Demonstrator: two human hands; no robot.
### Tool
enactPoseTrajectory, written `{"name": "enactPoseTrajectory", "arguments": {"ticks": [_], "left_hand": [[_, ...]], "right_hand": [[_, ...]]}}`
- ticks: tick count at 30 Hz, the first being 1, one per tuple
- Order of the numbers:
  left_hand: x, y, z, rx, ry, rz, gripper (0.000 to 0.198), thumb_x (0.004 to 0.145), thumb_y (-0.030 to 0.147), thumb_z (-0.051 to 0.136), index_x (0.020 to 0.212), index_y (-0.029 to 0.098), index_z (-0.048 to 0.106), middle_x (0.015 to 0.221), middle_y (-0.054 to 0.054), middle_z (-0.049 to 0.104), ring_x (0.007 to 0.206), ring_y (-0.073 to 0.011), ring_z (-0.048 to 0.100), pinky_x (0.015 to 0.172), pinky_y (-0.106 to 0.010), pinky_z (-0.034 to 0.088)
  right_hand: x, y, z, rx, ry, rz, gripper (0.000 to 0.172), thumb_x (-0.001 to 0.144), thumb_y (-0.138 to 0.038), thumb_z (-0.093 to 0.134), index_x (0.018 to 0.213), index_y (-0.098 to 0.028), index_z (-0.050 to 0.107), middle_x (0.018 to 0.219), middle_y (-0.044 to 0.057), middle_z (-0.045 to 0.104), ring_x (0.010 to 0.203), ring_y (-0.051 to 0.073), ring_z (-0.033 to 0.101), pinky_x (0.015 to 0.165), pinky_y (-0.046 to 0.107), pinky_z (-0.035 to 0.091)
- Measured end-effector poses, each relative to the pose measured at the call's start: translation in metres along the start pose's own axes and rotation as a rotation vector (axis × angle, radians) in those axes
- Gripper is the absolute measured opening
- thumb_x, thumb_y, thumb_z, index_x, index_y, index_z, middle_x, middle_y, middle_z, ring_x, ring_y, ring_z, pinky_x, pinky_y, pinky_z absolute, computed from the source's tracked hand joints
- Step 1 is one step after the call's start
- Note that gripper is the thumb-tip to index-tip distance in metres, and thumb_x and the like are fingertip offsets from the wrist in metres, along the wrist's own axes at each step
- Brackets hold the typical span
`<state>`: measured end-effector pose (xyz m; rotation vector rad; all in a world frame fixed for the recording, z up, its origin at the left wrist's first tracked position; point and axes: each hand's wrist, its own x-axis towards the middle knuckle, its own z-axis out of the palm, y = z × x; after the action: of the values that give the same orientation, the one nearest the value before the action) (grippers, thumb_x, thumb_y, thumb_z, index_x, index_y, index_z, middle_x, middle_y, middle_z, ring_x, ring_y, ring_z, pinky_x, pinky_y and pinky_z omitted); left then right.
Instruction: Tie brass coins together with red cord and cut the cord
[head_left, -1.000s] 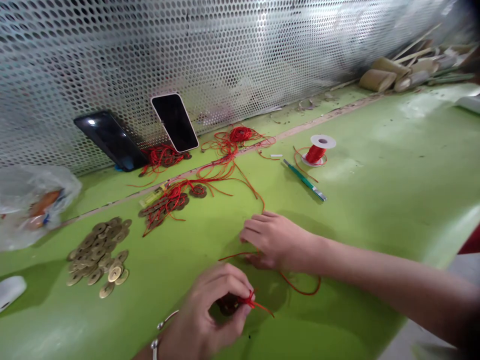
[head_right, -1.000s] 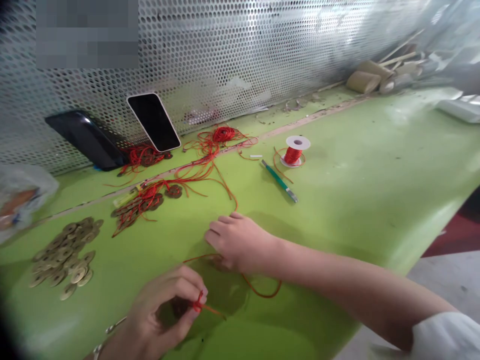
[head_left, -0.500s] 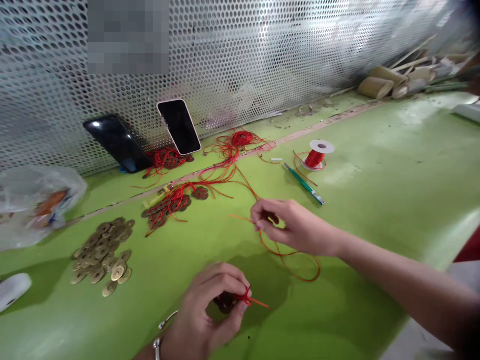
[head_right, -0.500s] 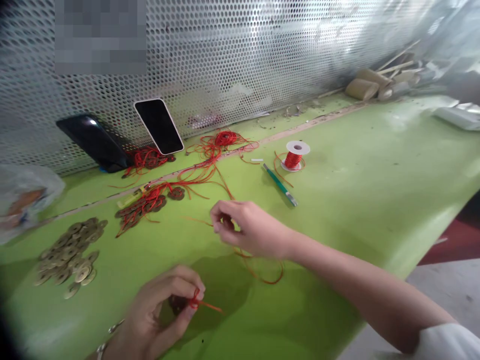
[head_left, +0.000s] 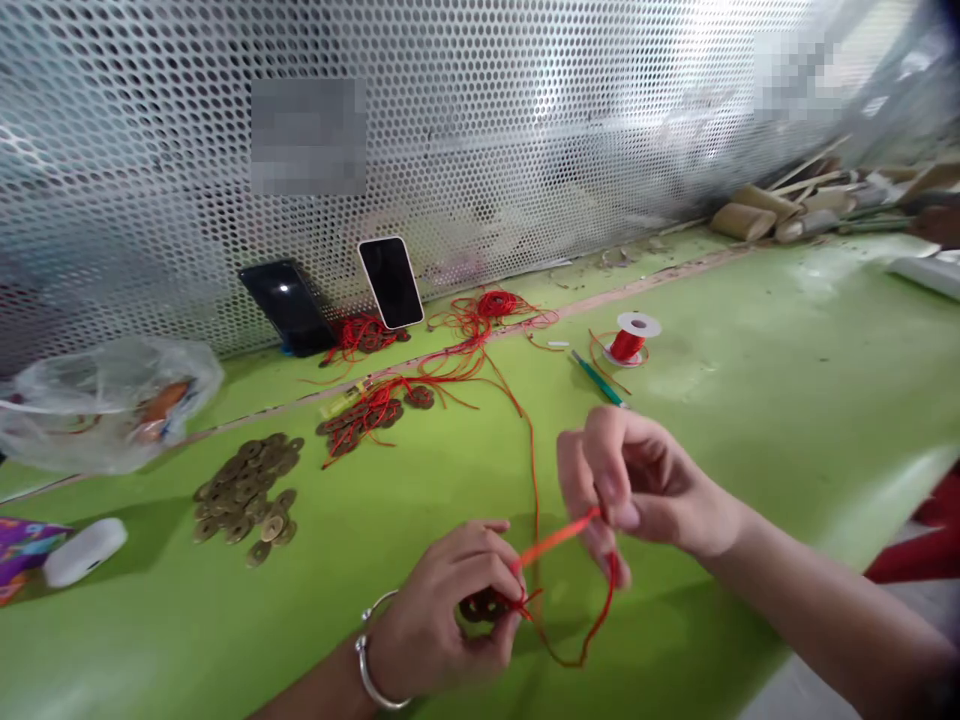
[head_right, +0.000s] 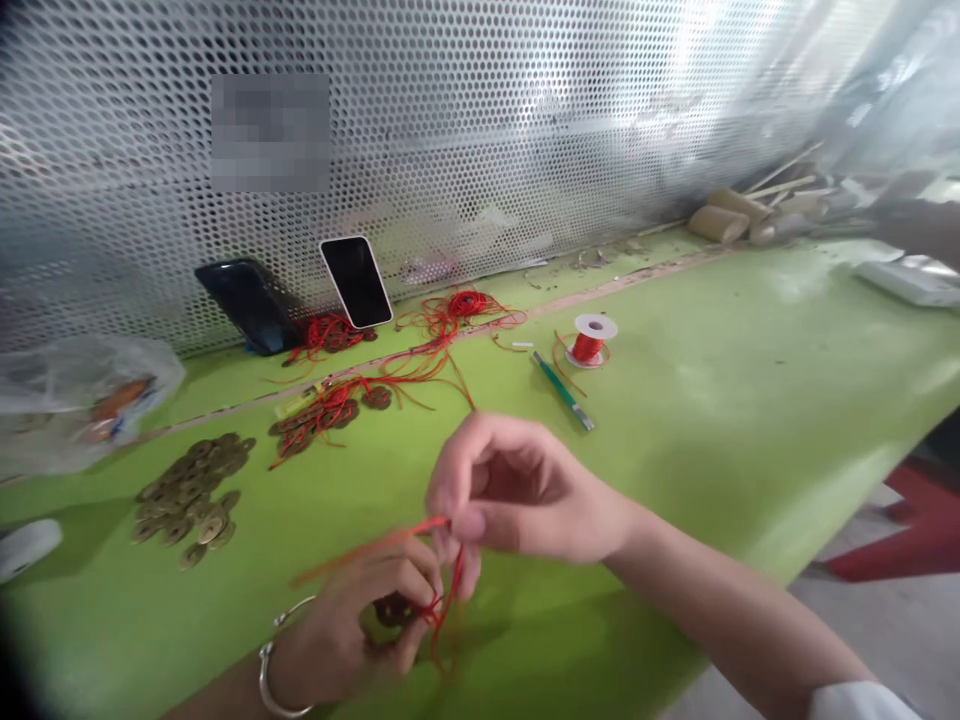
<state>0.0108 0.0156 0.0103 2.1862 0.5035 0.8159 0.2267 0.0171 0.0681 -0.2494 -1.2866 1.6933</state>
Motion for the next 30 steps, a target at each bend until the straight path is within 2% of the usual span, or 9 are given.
{"name": "enactPoseTrajectory", "arguments": {"ticks": [4,8,11,14,17,20,23,27,30], "left_hand": [[0.013,-0.003,0.014,-0.139,-0.081,0.032,0.021,0.061,0.002,0.058,0.074,0.019,0.057,0.071,-0.002,0.066,0.069,-0.0138,0.063,0.099,-0.04,0.046],[0.029,-0.009,0.041,-0.345,-0.219,0.095,0.01,0.061,0.011,0.06,0.068,0.018,0.056,0.068,-0.001,0.063,0.064,-0.0124,0.059,0.094,-0.036,0.049],[0.034,-0.008,0.059,-0.47,-0.326,0.007,0.008,0.06,0.016,0.061,0.067,0.018,0.056,0.07,-0.001,0.062,0.062,-0.0112,0.056,0.076,-0.027,0.052],[0.032,-0.001,0.066,-0.567,-0.419,-0.08,0.008,0.061,0.02,0.062,0.064,0.017,0.056,0.07,-0.002,0.061,0.06,-0.0108,0.054,0.059,-0.022,0.047],[0.024,0.01,0.064,-0.6,-0.418,-0.129,0.012,0.066,0.023,0.063,0.061,0.017,0.054,0.069,-0.002,0.06,0.062,-0.011,0.054,0.059,-0.021,0.045],[0.013,0.02,0.056,-0.635,-0.418,-0.231,0.02,0.07,0.028,0.066,0.06,0.016,0.053,0.07,-0.003,0.06,0.066,-0.0108,0.054,0.061,-0.02,0.043],[0.001,0.024,0.052,-0.697,-0.435,-0.278,0.031,0.074,0.04,0.065,0.06,0.017,0.05,0.069,-0.003,0.058,0.064,-0.0106,0.053,0.063,-0.022,0.044],[-0.021,0.021,0.06,-0.698,-0.402,-0.342,0.055,0.077,0.067,0.051,0.052,0.019,0.042,0.06,-0.001,0.05,0.056,-0.0104,0.047,0.062,-0.026,0.044],[-0.04,0.02,0.061,-0.643,-0.401,-0.439,0.067,0.075,0.079,0.041,0.044,0.02,0.035,0.047,0.002,0.038,0.049,-0.0103,0.039,0.052,-0.025,0.038]], "right_hand": [[0.003,-0.004,-0.016,-0.027,0.07,-0.158,0.02,0.087,-0.022,0.061,0.072,-0.02,0.047,0.071,-0.004,0.051,0.053,0.003,0.054,0.046,0.011,0.043],[0.009,-0.008,-0.035,-0.049,0.249,-0.243,0.035,0.079,-0.027,0.068,0.059,-0.017,0.041,0.065,-0.005,0.047,0.047,0.001,0.047,0.043,0.011,0.04],[0.011,-0.008,-0.05,-0.046,0.41,-0.247,0.029,0.073,-0.025,0.072,0.061,-0.018,0.047,0.066,-0.005,0.049,0.047,0.001,0.046,0.045,0.01,0.041],[0.012,-0.007,-0.07,-0.075,0.54,-0.234,0.019,0.071,-0.024,0.071,0.067,-0.019,0.053,0.069,-0.006,0.051,0.049,0.001,0.046,0.049,0.01,0.043],[0.012,-0.002,-0.09,-0.182,0.642,-0.2,0.013,0.071,-0.024,0.068,0.071,-0.019,0.057,0.071,-0.004,0.055,0.052,0.002,0.049,0.052,0.013,0.045],[0.013,0.007,-0.104,-0.429,0.725,-0.131,0.007,0.074,-0.024,0.064,0.076,-0.018,0.062,0.071,-0.002,0.059,0.055,0.005,0.054,0.054,0.017,0.048],[0.018,0.018,-0.107,-0.779,0.648,-0.056,0.011,0.077,-0.021,0.058,0.082,-0.016,0.067,0.076,0.002,0.064,0.061,0.009,0.059,0.06,0.022,0.051],[0.031,0.036,-0.101,-1.229,0.337,0.03,0.022,0.078,-0.01,0.052,0.085,-0.017,0.071,0.087,0.005,0.068,0.071,0.011,0.062,0.066,0.024,0.05],[0.041,0.048,-0.097,-1.416,0.189,0.092,0.026,0.078,-0.005,0.052,0.086,-0.018,0.073,0.089,0.004,0.07,0.073,0.011,0.064,0.072,0.024,0.049]]}}
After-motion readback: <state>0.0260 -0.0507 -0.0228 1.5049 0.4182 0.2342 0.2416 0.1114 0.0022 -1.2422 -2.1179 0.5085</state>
